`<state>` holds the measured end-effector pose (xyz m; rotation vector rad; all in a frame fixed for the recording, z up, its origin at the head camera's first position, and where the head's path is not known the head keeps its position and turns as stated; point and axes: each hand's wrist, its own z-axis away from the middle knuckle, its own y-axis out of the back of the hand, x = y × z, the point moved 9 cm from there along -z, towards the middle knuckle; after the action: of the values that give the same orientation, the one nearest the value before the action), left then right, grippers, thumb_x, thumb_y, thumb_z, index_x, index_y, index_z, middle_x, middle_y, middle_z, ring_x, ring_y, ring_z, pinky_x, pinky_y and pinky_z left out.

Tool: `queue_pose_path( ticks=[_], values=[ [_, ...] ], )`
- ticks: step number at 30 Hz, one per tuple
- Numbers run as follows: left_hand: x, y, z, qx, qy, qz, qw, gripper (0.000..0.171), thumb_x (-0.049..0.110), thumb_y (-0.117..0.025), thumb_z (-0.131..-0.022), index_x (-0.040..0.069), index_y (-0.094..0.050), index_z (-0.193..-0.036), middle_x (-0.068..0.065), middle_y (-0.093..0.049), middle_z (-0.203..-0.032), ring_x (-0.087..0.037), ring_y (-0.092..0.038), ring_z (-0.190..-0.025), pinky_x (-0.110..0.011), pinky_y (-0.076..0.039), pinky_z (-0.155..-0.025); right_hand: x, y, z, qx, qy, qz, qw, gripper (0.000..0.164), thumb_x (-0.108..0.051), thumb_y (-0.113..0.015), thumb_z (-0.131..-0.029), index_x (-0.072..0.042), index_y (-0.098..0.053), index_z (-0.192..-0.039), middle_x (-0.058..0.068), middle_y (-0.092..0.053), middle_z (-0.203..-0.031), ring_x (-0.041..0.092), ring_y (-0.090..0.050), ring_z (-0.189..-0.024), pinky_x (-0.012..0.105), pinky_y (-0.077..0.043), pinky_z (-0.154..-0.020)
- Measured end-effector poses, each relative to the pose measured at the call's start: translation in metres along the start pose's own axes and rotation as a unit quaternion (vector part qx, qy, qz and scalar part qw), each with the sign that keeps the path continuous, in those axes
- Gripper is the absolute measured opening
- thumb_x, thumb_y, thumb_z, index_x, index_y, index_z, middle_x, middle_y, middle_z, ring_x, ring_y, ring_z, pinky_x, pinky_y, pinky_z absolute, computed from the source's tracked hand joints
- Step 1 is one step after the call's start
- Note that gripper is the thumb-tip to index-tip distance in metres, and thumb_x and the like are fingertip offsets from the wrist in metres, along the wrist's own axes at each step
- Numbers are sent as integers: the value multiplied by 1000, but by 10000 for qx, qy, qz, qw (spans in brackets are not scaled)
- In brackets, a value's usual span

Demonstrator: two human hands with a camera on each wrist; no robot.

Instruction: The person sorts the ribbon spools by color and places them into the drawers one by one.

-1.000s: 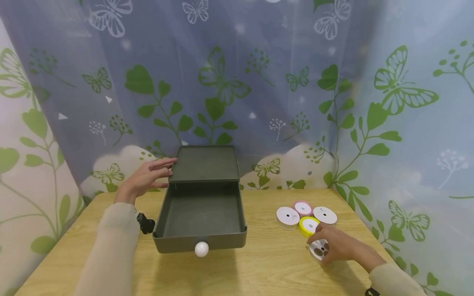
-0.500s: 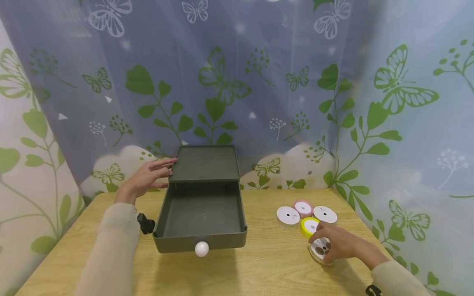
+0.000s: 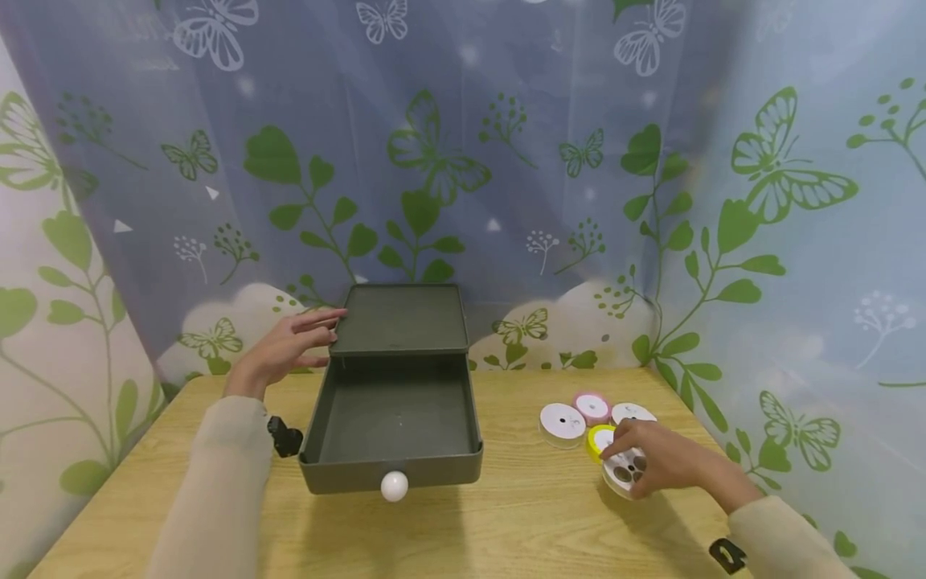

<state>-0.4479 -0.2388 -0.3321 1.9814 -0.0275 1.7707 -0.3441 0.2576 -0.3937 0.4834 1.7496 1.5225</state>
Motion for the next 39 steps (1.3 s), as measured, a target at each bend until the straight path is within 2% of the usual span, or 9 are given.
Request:
queue_pose_path(
  ticks=[6, 10, 19, 25, 32, 39],
  values=[
    [0, 0, 2, -6, -22, 6, 10000, 64, 30, -55, -108, 13, -29, -164, -17, -17, -173, -40, -29, -153, -58, -46, -115, -12, 13, -7, 117, 102, 135, 9998, 49, -18, -92, -66, -19, -80, -114, 5, -66, -117, 14, -58, -99, 26, -50, -79],
    [-1, 1, 1, -6, -27, 15, 10000, 64, 31, -55, -108, 14, -29, -164, -16, -17, -173, -39, -30, -152, -59, -45, -116, -20, 18, -13, 22, 64, 41, 10000, 48, -18, -91, -70, -20, -79, -116, 7, -65, -121, 17, -59, -102, 29, -50, -81],
    [-1, 2, -1, 27, -42, 47, 10000, 64, 30, -55, -108, 14, -30, -164, -15, -18, -172, -37, -32, -151, -62, -43, -117, -39, 33, -29, -14, 221, 38, 9997, 49, -14, -90, -71, -16, -79, -119, 10, -63, -121, 15, -56, -95, 25, -48, -77],
    [-2, 2, -1, 13, -25, 43, 10000, 64, 30, -55, -108, 14, -29, -164, -16, -16, -173, -39, -30, -153, -65, -40, -117, -53, 43, -39, -73, 309, 225, 9992, 50, -13, -89, -73, -17, -78, -122, 12, -64, -124, 17, -60, -100, 30, -52, -80],
    [-2, 2, 0, 29, -8, 87, 10000, 64, 28, -55, -108, 14, -29, -164, -16, -16, -173, -40, -29, -153, -66, -39, -118, -71, 60, -48, -35, 414, 145, 9990, 49, -11, -87, -76, -15, -76, -124, 7, -64, -117, 17, -55, -92, 23, -46, -72],
    [-2, 1, -1, 23, -11, 105, 9999, 63, 29, -54, -108, 14, -29, -164, -16, -16, -173, -41, -27, -154, -63, -41, -117, -86, 71, -61, 67, 481, 425, 9979, 50, -14, -86, -78, -15, -75, -127, 10, -64, -124, 20, -62, -100, 31, -53, -78]
  ],
)
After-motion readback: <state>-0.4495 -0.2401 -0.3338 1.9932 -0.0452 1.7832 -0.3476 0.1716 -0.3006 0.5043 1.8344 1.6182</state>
